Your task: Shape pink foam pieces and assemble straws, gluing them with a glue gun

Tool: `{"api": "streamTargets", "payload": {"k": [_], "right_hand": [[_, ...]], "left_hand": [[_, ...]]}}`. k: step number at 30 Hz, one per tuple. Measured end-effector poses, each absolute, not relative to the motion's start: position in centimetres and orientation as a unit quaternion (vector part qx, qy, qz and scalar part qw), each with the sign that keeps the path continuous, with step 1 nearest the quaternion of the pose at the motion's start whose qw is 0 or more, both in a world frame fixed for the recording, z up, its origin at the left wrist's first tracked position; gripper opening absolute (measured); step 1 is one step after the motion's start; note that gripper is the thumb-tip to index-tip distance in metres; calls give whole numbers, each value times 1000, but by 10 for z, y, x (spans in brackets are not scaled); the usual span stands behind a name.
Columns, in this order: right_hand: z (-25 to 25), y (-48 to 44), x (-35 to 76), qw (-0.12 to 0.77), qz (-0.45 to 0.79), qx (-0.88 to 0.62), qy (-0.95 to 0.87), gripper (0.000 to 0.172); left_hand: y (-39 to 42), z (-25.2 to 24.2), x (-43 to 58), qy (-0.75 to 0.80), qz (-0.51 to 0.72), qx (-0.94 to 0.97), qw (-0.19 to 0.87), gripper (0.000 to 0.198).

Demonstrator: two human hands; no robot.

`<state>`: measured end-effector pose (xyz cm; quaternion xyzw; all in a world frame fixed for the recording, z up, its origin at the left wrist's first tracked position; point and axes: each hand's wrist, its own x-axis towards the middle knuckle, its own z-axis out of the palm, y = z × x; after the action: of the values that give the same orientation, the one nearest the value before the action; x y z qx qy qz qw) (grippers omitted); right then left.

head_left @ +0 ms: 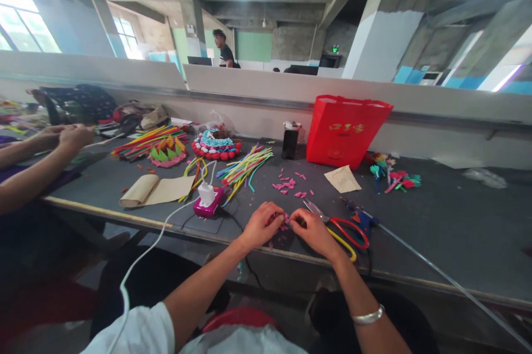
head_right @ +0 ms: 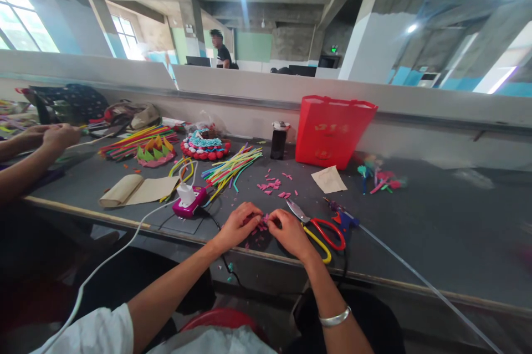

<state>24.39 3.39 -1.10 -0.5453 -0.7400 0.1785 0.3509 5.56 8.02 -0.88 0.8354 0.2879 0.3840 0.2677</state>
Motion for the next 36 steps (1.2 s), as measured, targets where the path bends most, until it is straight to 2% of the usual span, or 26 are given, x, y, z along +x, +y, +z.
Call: {"api": "streamTargets", "payload": {"k": [8, 16, 21, 22, 26, 28, 36], "right_hand": [[-9, 31, 234, 372, 208, -539, -727, 10], [3, 26, 246, 382, 254, -529, -714, 16], [17, 9, 251, 280, 412, -470, -729, 27], [18, 8, 247, 281, 422, -465, -726, 27], [10, 15, 229, 408, 347, -501, -680, 25], [4, 22, 222, 444, 329, -517, -653, 25], [-8, 28, 220, 463, 322, -535, -629, 27]], "left_hand": [[84, -14, 58, 260, 368, 856, 254, 16], [83, -12, 52, 305, 403, 816, 282, 28], [87, -15, 50, 334, 430, 777, 315, 31], [87, -16, 50, 333, 429, 776, 321, 31], [87, -16, 50, 327, 425, 773, 339, 30], [86, -16, 50, 321, 419, 775, 347, 31], [85, -14, 50, 285, 394, 794, 365, 32]]}}
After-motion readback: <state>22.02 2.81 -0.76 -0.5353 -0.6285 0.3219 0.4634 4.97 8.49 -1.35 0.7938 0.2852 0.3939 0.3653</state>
